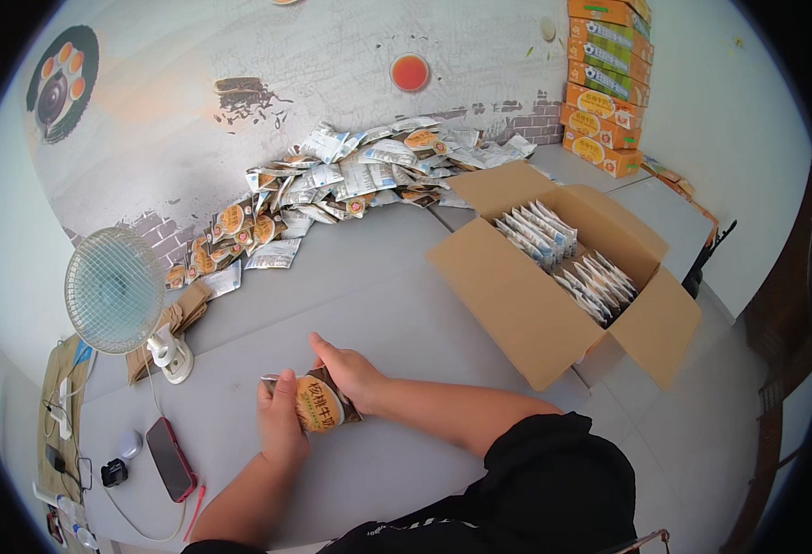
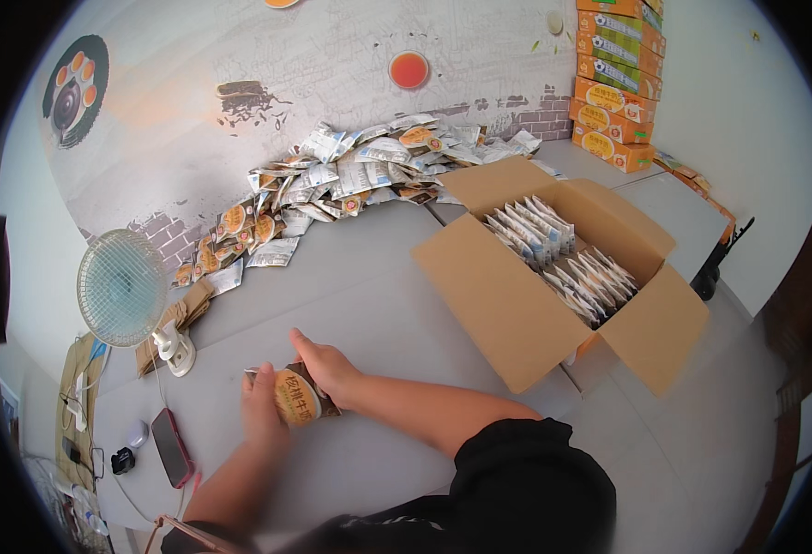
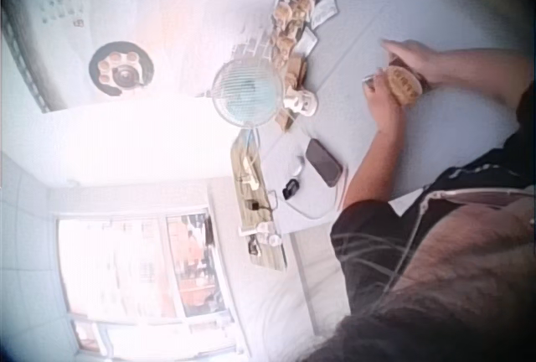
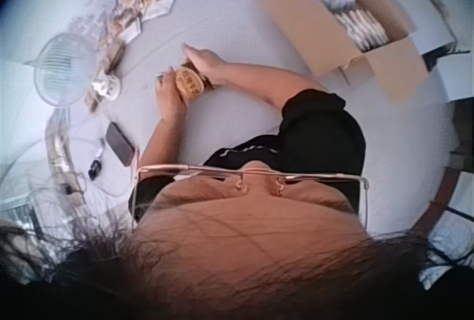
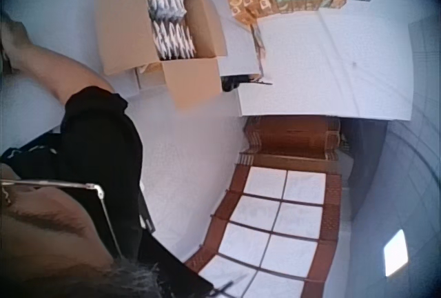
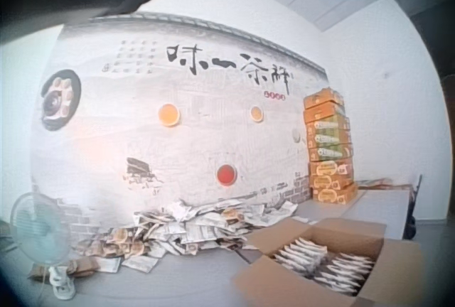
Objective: The person takes sachets from a large pile and packs them into a cardboard box one by one.
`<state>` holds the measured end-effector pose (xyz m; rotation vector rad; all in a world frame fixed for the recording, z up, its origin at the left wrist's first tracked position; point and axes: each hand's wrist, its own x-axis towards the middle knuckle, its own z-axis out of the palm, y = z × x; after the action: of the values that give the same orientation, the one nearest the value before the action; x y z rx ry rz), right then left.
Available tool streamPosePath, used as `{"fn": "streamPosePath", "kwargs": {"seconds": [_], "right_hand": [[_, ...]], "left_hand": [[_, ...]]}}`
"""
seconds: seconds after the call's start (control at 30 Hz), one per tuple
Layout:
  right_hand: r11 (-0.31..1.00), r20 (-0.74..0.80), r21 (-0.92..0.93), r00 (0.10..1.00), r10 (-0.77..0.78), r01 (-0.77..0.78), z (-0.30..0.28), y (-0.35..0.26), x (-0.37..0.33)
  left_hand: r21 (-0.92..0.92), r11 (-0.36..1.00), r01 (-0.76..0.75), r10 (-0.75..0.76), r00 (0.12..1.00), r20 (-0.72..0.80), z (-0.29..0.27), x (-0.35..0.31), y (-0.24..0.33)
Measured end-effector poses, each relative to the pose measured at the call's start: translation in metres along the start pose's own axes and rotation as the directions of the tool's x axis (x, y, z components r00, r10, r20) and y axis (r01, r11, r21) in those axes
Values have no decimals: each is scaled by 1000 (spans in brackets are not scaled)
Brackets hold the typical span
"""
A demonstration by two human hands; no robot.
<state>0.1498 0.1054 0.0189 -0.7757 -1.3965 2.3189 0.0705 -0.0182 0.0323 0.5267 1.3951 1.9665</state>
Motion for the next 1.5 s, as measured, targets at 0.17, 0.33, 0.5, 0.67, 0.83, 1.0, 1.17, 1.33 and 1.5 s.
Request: {"fn": "streamPosePath", "kwargs": {"seconds": [0.17, 0.33, 0.5, 0.67, 0.83, 1.0, 1.17, 1.33, 1.5], "right_hand": [[992, -15, 70, 995, -101, 101, 11, 2, -10], [971, -63, 12, 970, -237, 238, 20, 21, -5], [961, 12, 247, 991, -134, 127, 17, 24, -4], [934, 21, 356, 1000, 22, -28, 26, 10, -17], [991, 84, 115, 995, 60, -69, 7, 12, -5], [240, 319, -661, 556, -768, 711, -9, 7, -3], [-341, 713, -664, 428, -555, 665, 1, -3, -26], [-201, 633, -693, 450, -630, 693, -3, 13, -12], [527, 273, -590, 766, -582, 611, -6, 9, -11]], "left_hand": [[-172, 976, -135, 121, 989, -90, -8, 7, 6], [152, 932, -329, 312, 942, 126, -11, -5, -4], [214, 884, -415, 351, 893, 282, -7, -9, 2], [148, 940, -308, 277, 940, 197, -3, -12, 4], [-17, 992, -126, 127, 986, 108, -5, -4, 14], [-278, 959, 50, -47, 999, 17, -19, 27, 12], [-415, 899, 139, -114, 990, 86, -33, 34, 4], [-286, 945, 162, -110, 976, 189, -37, 28, 3], [-185, 981, -63, 119, 944, 308, -23, 14, 19]]}}
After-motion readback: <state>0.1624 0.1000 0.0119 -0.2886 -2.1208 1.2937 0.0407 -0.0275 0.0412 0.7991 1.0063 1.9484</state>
